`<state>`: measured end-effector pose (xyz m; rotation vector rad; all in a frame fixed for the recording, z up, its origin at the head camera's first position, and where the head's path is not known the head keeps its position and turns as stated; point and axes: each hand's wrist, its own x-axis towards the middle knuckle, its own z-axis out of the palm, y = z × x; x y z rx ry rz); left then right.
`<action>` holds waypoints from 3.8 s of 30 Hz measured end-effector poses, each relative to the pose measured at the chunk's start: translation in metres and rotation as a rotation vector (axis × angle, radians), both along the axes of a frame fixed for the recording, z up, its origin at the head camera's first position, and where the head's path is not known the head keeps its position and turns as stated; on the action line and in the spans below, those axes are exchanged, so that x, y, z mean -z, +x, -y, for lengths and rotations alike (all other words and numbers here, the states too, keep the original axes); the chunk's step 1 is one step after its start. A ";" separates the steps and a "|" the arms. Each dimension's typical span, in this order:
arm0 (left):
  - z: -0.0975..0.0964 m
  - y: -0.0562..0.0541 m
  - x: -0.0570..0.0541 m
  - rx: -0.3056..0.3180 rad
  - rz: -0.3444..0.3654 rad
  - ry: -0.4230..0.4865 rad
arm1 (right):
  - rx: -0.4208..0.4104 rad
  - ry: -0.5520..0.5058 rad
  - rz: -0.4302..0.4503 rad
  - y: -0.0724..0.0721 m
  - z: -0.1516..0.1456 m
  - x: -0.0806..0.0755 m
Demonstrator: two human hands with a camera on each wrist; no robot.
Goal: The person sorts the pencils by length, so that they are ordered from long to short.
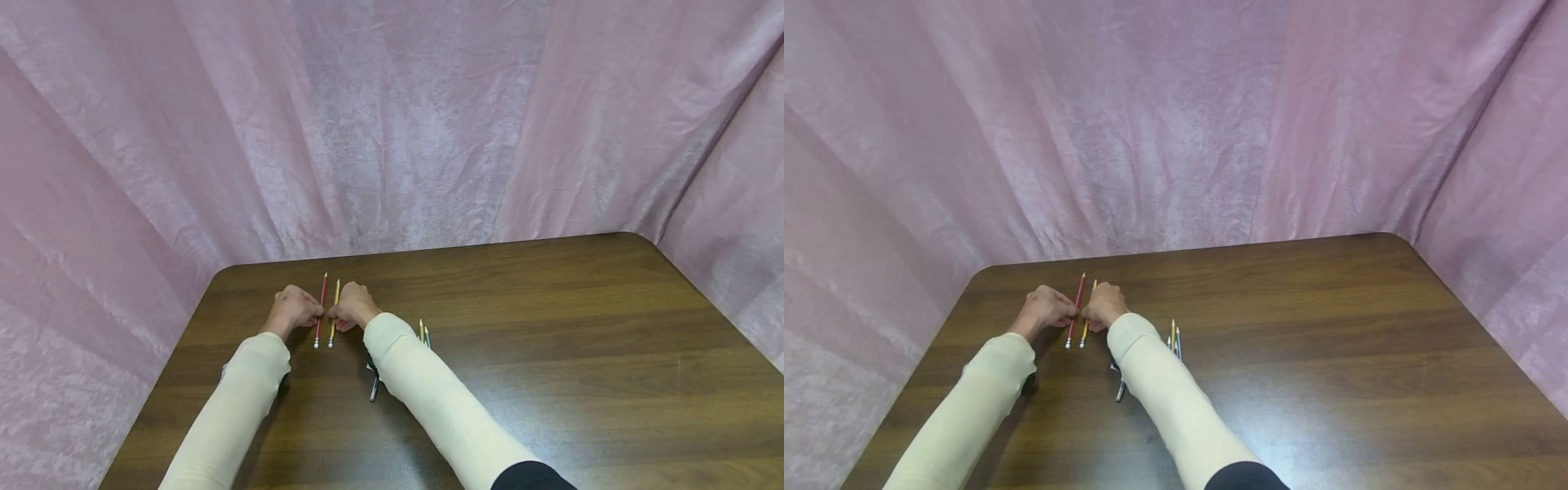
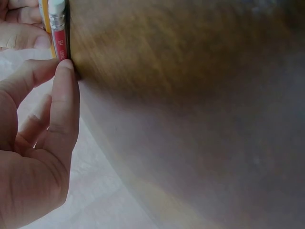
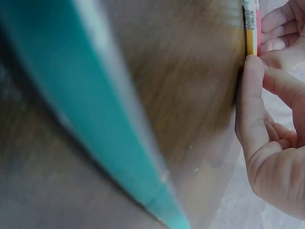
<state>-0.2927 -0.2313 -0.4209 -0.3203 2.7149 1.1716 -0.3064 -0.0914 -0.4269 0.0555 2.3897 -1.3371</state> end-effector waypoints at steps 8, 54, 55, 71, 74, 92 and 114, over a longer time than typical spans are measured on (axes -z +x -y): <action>-0.001 0.000 0.000 -0.001 0.000 0.005 | -0.008 -0.003 -0.002 0.000 -0.001 0.001; 0.002 -0.001 -0.002 -0.012 -0.003 0.053 | -0.031 -0.082 0.041 -0.004 -0.015 -0.004; 0.002 -0.001 -0.003 -0.013 -0.002 0.054 | -0.032 -0.084 0.043 -0.005 -0.016 -0.005; 0.000 0.001 -0.014 -0.002 -0.013 0.048 | -0.126 -0.030 -0.004 0.004 -0.040 -0.037; -0.001 0.002 -0.017 0.019 -0.024 0.031 | -0.158 -0.027 -0.028 0.006 -0.046 -0.042; -0.021 0.015 -0.030 0.119 -0.050 0.028 | -0.213 -0.073 -0.062 0.025 -0.103 -0.068; -0.060 0.038 -0.034 0.272 -0.059 0.011 | -0.195 -0.042 -0.029 0.037 -0.155 -0.063</action>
